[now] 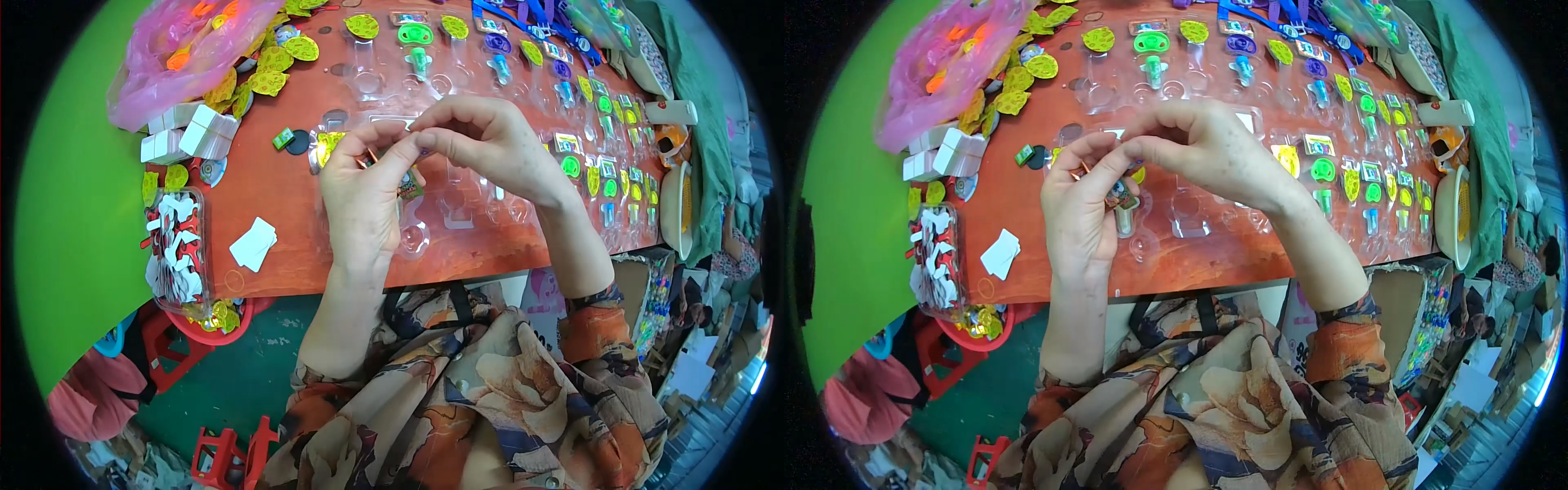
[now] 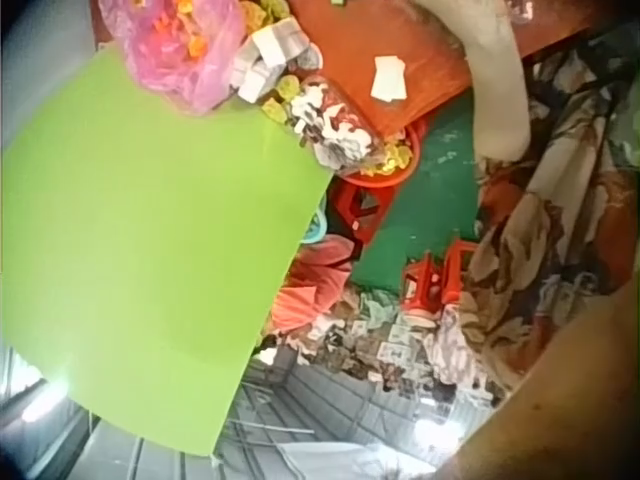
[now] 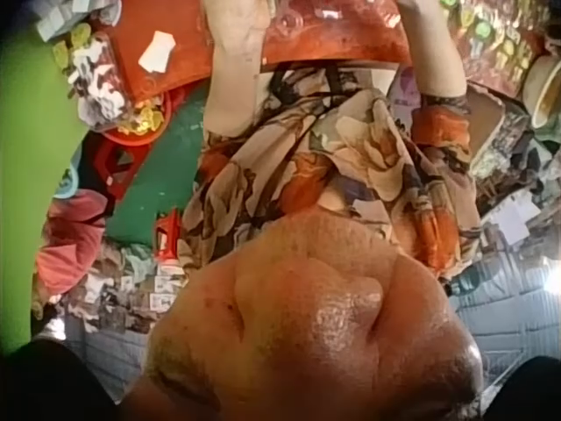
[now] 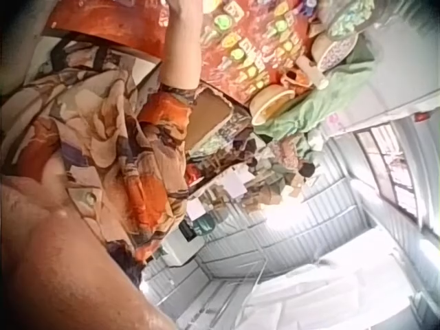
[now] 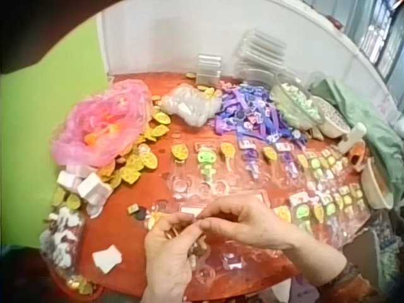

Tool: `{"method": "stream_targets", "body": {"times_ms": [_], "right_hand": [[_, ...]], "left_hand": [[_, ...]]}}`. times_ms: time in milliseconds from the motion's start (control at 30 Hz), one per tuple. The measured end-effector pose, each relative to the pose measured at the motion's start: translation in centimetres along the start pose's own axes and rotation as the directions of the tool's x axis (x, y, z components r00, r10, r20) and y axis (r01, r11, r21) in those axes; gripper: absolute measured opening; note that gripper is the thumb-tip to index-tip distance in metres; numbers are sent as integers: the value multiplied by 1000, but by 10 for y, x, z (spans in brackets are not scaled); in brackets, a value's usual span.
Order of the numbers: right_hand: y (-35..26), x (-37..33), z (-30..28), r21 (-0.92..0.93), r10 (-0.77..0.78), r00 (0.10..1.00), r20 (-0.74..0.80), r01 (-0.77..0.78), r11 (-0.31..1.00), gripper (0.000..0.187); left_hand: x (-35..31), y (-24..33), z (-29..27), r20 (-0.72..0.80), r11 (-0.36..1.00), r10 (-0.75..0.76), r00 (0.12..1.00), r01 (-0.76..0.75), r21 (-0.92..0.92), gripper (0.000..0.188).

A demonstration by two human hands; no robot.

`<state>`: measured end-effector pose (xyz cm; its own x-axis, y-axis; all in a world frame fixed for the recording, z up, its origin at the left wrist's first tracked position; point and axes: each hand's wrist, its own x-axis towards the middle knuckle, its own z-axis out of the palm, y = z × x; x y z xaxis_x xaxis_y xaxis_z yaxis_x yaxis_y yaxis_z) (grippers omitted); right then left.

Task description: Packaging toy watches into a plastic tray for assembly.

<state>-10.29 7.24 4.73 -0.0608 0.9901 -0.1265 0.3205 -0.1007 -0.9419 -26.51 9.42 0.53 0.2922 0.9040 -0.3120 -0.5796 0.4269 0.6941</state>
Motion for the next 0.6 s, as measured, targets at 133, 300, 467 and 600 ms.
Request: {"method": "stream_targets", "body": {"times_ms": [133, 300, 467, 600], "right_hand": [[11, -16, -13, 48, 126, 985, -114, -122, 991, 18], [39, -57, -42, 188, 145, 941, -304, -90, 978, 23], [50, -84, -32, 286, 169, 876, -452, -37, 957, 27], [33, -56, 1, 108, 108, 906, -409, -70, 992, 27]], "left_hand": [[-9, 5, -13, -37, 993, -96, 995, 98, 63, 19], [-24, 32, -35, -103, 997, -66, 993, 62, -37, 22], [-49, 43, -51, -163, 960, -162, 973, 117, -255, 25], [-65, 25, -56, 51, 967, -193, 980, 199, -161, 23]]}}
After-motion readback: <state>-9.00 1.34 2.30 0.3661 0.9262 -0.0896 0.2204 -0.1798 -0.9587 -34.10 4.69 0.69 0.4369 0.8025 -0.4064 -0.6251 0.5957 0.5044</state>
